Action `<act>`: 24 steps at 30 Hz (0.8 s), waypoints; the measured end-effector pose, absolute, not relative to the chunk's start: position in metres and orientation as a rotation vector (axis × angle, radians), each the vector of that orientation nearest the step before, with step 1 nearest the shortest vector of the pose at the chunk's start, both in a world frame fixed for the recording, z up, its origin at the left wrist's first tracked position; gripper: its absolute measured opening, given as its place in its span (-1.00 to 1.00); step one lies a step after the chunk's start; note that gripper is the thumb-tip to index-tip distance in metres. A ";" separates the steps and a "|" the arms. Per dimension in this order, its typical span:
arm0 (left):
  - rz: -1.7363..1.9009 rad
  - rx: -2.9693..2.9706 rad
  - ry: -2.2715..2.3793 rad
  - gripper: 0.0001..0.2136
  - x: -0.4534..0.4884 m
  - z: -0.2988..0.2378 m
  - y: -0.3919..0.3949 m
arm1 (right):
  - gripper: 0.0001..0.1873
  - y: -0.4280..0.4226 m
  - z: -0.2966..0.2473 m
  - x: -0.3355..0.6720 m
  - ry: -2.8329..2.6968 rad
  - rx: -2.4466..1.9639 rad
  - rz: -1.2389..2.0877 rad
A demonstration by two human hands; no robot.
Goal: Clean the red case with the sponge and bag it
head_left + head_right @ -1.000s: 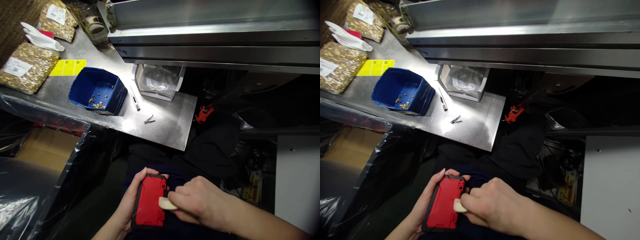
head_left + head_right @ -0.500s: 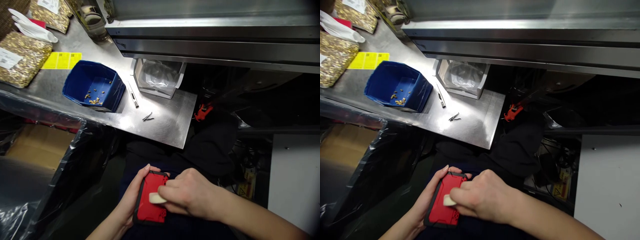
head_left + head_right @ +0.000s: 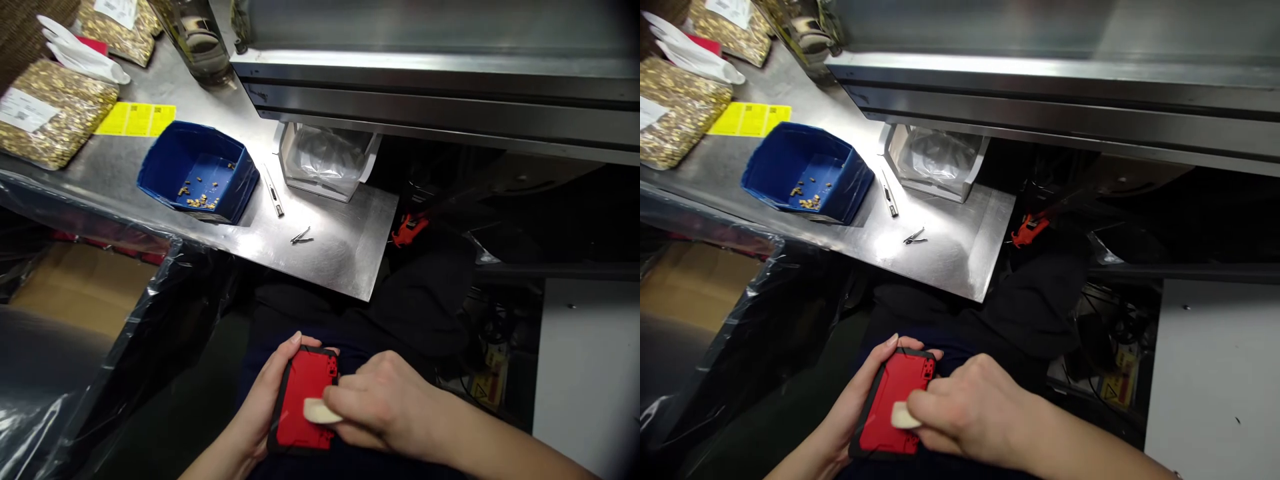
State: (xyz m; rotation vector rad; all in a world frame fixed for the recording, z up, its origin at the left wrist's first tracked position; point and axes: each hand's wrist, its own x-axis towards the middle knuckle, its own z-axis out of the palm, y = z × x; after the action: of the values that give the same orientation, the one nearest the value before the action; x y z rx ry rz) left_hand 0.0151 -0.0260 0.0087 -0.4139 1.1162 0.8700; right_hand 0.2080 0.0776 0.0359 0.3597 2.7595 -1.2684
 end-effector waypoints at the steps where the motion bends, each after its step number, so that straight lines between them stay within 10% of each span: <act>1: 0.870 -0.412 1.125 -0.64 0.016 0.008 -0.027 | -0.70 0.077 0.036 0.206 2.765 0.364 -1.268; 24: 0.926 -0.216 1.134 -0.65 0.020 0.011 -0.033 | -0.87 0.074 0.049 0.212 2.429 0.602 -1.573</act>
State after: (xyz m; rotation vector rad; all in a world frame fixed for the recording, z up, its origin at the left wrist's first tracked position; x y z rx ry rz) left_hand 0.0200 -0.0335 0.0106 -0.2159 1.1337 0.9261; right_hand 0.2116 0.0743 0.0491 0.6023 2.4293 -1.5735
